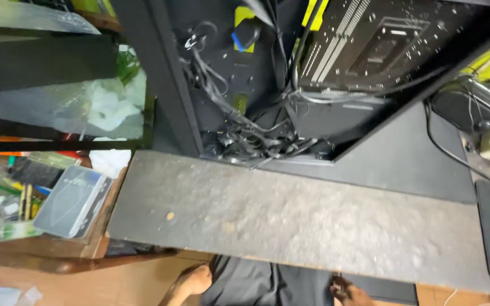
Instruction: Removing the side panel of a computer case and inspecting internal components
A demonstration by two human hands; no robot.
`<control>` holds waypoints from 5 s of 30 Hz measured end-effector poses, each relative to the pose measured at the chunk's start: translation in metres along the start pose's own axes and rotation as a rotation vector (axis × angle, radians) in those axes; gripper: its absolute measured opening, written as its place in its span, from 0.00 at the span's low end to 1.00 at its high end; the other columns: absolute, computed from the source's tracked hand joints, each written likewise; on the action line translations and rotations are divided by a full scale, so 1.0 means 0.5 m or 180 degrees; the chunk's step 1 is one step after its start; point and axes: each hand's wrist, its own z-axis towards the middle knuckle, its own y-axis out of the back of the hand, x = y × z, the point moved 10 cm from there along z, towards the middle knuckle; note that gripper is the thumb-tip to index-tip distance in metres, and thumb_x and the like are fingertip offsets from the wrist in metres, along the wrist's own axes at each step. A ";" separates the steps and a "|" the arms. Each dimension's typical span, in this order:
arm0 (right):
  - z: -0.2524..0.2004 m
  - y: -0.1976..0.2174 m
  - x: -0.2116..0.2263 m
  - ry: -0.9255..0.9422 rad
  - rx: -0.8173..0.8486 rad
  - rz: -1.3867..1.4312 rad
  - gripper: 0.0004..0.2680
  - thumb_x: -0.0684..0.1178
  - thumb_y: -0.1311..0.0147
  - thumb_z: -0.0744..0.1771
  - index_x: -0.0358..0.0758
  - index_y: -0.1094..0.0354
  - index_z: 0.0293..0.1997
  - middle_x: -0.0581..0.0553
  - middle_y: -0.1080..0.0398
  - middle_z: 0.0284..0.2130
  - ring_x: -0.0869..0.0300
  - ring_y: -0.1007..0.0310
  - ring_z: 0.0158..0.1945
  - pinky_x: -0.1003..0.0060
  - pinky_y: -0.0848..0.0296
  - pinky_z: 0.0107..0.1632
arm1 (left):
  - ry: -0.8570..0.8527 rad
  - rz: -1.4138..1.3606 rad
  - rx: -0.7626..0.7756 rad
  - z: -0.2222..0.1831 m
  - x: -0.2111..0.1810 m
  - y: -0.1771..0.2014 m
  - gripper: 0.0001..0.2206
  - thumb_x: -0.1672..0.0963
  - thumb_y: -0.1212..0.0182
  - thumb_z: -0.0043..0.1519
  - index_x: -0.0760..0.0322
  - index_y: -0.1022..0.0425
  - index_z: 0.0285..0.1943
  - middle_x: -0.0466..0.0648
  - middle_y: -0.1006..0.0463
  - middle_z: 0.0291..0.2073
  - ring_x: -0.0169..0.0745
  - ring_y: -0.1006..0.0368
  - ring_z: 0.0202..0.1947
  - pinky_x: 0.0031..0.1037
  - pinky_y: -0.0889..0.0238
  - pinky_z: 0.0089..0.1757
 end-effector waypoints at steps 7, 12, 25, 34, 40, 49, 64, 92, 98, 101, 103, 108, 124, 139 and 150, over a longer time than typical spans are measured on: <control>-0.628 0.295 0.570 0.2227 -0.0883 0.0648 0.15 0.56 0.59 0.59 0.43 0.29 0.42 0.48 0.21 0.39 0.60 0.21 0.43 0.62 0.34 0.50 | -0.3776 -0.0830 -0.1033 -0.660 -0.404 0.406 0.13 0.51 0.50 0.54 0.63 0.27 0.38 0.46 0.27 0.40 0.36 0.33 0.44 0.28 0.44 0.48; -0.828 0.537 0.746 0.3614 -0.2721 0.1367 0.11 0.52 0.61 0.64 0.38 0.44 0.45 0.41 0.33 0.37 0.57 0.32 0.44 0.65 0.33 0.45 | -0.4273 -0.1650 -0.3704 -0.849 -0.413 0.729 0.10 0.54 0.54 0.57 0.63 0.34 0.39 0.45 0.33 0.35 0.33 0.36 0.35 0.22 0.43 0.39; -0.809 0.712 0.961 0.3383 -0.1189 0.3280 0.10 0.53 0.57 0.60 0.43 0.36 0.38 0.53 0.31 0.30 0.66 0.32 0.31 0.77 0.31 0.39 | -0.3915 -0.4300 -0.1961 -0.786 -0.517 0.879 0.06 0.54 0.48 0.42 0.59 0.32 0.25 0.43 0.26 0.25 0.34 0.33 0.28 0.21 0.43 0.34; -0.851 0.728 0.951 0.3387 -0.1244 0.3069 0.09 0.52 0.58 0.59 0.43 0.36 0.35 0.54 0.32 0.29 0.66 0.34 0.29 0.78 0.34 0.35 | -0.4532 -0.4575 -0.1642 -0.834 -0.502 0.880 0.19 0.58 0.49 0.45 0.66 0.32 0.47 0.49 0.28 0.44 0.39 0.32 0.44 0.22 0.41 0.47; -0.912 0.710 0.965 0.3344 -0.1357 0.2501 0.09 0.50 0.63 0.56 0.46 0.39 0.33 0.53 0.34 0.25 0.66 0.39 0.20 0.76 0.43 0.21 | -0.4053 -0.4595 -0.1286 -0.849 -0.477 0.859 0.24 0.59 0.51 0.45 0.59 0.40 0.54 0.51 0.30 0.41 0.41 0.34 0.40 0.24 0.41 0.42; -0.950 0.656 0.930 0.2626 -0.1355 0.2552 0.12 0.58 0.61 0.60 0.47 0.40 0.39 0.52 0.34 0.26 0.62 0.35 0.22 0.72 0.36 0.22 | -0.3136 -0.3766 -0.1463 -0.956 -0.503 0.830 0.17 0.46 0.53 0.51 0.58 0.30 0.38 0.44 0.29 0.24 0.35 0.33 0.21 0.23 0.38 0.24; -1.021 0.582 0.908 0.2515 -0.1899 0.2797 0.20 0.55 0.44 0.56 0.46 0.41 0.51 0.47 0.35 0.32 0.60 0.30 0.35 0.63 0.29 0.38 | -0.3714 -0.3197 -0.1877 -0.987 -0.504 0.807 0.11 0.53 0.42 0.47 0.54 0.35 0.37 0.45 0.38 0.19 0.31 0.40 0.21 0.16 0.43 0.26; -0.967 0.725 1.025 0.4006 -0.2123 0.1835 0.11 0.44 0.49 0.56 0.42 0.38 0.40 0.49 0.33 0.47 0.67 0.32 0.41 0.78 0.30 0.42 | -0.4911 -0.2829 -0.2545 -0.957 -0.540 0.887 0.13 0.57 0.43 0.48 0.59 0.45 0.34 0.44 0.39 0.26 0.32 0.40 0.21 0.21 0.42 0.21; -0.857 0.758 1.014 0.4401 -0.1875 0.2269 0.12 0.43 0.49 0.55 0.42 0.46 0.37 0.42 0.38 0.51 0.61 0.35 0.47 0.70 0.33 0.47 | -0.4805 -0.2509 -0.3072 -0.918 -0.544 0.864 0.13 0.55 0.44 0.47 0.60 0.41 0.37 0.48 0.35 0.37 0.33 0.39 0.33 0.20 0.42 0.31; -0.845 0.764 1.031 0.4455 -0.1861 0.2054 0.11 0.45 0.49 0.56 0.43 0.46 0.36 0.41 0.40 0.52 0.64 0.37 0.43 0.73 0.35 0.43 | -0.4836 -0.2401 -0.3347 -0.921 -0.533 0.863 0.13 0.56 0.45 0.49 0.62 0.40 0.39 0.49 0.34 0.37 0.35 0.38 0.39 0.21 0.45 0.42; -0.836 0.767 1.011 0.4567 -0.1963 0.1711 0.12 0.46 0.50 0.56 0.45 0.47 0.38 0.41 0.41 0.54 0.64 0.38 0.47 0.74 0.36 0.45 | -0.4983 -0.2272 -0.3481 -0.930 -0.537 0.833 0.12 0.57 0.46 0.49 0.63 0.41 0.39 0.52 0.36 0.37 0.38 0.38 0.40 0.24 0.45 0.44; -0.849 0.727 0.984 0.4724 -0.1851 0.1611 0.10 0.47 0.52 0.60 0.44 0.49 0.40 0.35 0.46 0.55 0.51 0.39 0.54 0.62 0.36 0.53 | -0.5016 -0.2179 -0.3520 -0.951 -0.536 0.778 0.10 0.58 0.49 0.51 0.64 0.42 0.38 0.53 0.36 0.36 0.41 0.40 0.40 0.26 0.47 0.45; -0.725 0.614 0.700 0.4261 -0.2511 0.1236 0.25 0.65 0.72 0.64 0.38 0.57 0.62 0.35 0.49 0.56 0.50 0.47 0.55 0.53 0.43 0.53 | -0.4711 -0.2134 -0.3638 -0.885 -0.442 0.529 0.29 0.41 0.67 0.57 0.64 0.45 0.55 0.52 0.49 0.59 0.47 0.67 0.64 0.38 0.76 0.59; -0.702 0.538 0.621 0.3623 -0.3227 0.1628 0.25 0.61 0.64 0.58 0.37 0.45 0.56 0.40 0.42 0.48 0.55 0.43 0.51 0.57 0.46 0.56 | -0.4564 -0.1423 -0.3349 -0.810 -0.427 0.455 0.33 0.39 0.71 0.52 0.67 0.37 0.48 0.55 0.39 0.48 0.52 0.54 0.57 0.41 0.80 0.57; -0.716 0.414 0.538 0.2117 -0.4090 0.3391 0.22 0.59 0.54 0.63 0.42 0.56 0.59 0.35 0.55 0.51 0.46 0.55 0.53 0.48 0.51 0.49 | -0.2880 0.0372 -0.2973 -0.656 -0.629 0.730 0.14 0.50 0.41 0.50 0.57 0.32 0.39 0.51 0.33 0.42 0.55 0.38 0.47 0.54 0.58 0.48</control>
